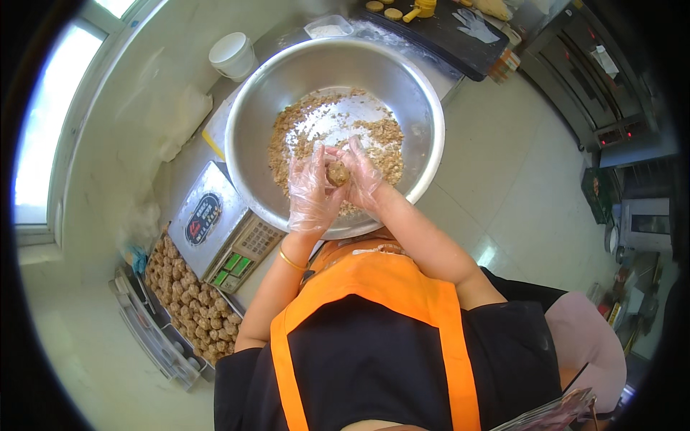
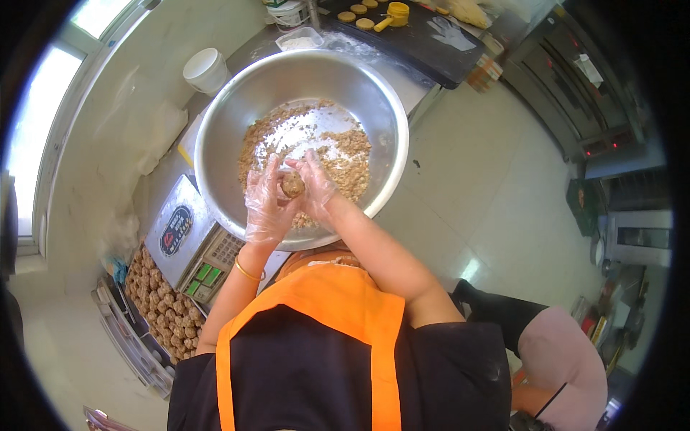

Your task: The person scoops a crumbly mixture from a large metal bowl, rolls it into a ball between gloved hands, and places it on a digital scale. After weighing, the ball is moved to a tray filled with similar balls. This process is repeated continuously.

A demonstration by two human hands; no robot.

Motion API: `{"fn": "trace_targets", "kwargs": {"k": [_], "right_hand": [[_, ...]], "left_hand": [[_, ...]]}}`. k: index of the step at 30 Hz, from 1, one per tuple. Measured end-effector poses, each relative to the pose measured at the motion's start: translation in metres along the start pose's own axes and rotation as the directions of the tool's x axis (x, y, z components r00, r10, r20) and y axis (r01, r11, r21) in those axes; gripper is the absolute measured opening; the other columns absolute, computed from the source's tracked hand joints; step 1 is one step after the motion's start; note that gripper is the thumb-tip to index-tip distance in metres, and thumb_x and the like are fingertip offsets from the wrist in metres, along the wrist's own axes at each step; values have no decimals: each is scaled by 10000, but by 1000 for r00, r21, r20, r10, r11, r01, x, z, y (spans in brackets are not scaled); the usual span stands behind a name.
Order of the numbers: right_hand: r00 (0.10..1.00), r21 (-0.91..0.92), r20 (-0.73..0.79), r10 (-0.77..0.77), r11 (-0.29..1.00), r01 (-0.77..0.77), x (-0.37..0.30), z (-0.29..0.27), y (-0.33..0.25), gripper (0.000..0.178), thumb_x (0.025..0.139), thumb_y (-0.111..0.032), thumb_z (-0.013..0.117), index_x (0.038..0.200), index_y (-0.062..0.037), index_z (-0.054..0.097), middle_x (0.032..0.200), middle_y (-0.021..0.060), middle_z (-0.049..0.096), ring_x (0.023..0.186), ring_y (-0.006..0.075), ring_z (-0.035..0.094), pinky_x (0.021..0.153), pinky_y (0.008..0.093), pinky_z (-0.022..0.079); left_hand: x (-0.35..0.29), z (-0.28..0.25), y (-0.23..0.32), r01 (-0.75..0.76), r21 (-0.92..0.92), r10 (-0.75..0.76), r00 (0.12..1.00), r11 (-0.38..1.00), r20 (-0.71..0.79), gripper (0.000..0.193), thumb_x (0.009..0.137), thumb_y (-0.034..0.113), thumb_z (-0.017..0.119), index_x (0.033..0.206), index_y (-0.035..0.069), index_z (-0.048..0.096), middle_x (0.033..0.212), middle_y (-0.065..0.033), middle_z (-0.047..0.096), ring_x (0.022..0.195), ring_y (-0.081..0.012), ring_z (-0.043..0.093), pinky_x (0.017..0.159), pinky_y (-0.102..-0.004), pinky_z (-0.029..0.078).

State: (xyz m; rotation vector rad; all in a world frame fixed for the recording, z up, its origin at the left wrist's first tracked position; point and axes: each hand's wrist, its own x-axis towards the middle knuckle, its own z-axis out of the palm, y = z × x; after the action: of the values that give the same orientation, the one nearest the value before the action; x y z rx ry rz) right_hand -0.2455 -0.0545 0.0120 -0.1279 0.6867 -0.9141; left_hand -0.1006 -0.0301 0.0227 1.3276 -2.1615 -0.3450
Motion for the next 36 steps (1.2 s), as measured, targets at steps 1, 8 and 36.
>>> {"fn": "trace_targets", "kwargs": {"k": [1, 8, 36], "right_hand": [[1000, 33, 25, 5, 999, -6, -2, 3, -1, 850, 1036, -714, 231, 1455, -22, 491, 1365, 147, 590, 1259, 289, 577, 1096, 474, 477], [961, -39, -273, -36, 999, 27, 15, -5, 15, 561, 1044, -514, 516, 1257, -2, 598, 1236, 162, 652, 1057, 253, 673, 839, 358, 614], [971, -973, -229, -75, -1, -229, 127, -89, -11, 889, 977, -632, 524, 1594, -32, 297, 1678, 204, 240, 1552, 367, 231, 1265, 440, 220]], "left_hand": [[4, -1, 1, 11, 47, -11, 1000, 999, 0, 858, 768, 205, 846, 1497, 26, 431, 1185, -148, 643, 1161, -372, 575, 1186, -584, 265], [-8, 5, -1, -37, 147, 33, 999, 988, 26, 697, 700, 242, 867, 1334, 87, 623, 1282, -114, 578, 1256, -335, 502, 1147, -564, 295], [-146, -119, -207, 717, 361, -459, 674, 597, -580, 395, 838, 187, 776, 1210, 100, 675, 1038, -130, 712, 967, -339, 644, 918, -469, 504]]}}
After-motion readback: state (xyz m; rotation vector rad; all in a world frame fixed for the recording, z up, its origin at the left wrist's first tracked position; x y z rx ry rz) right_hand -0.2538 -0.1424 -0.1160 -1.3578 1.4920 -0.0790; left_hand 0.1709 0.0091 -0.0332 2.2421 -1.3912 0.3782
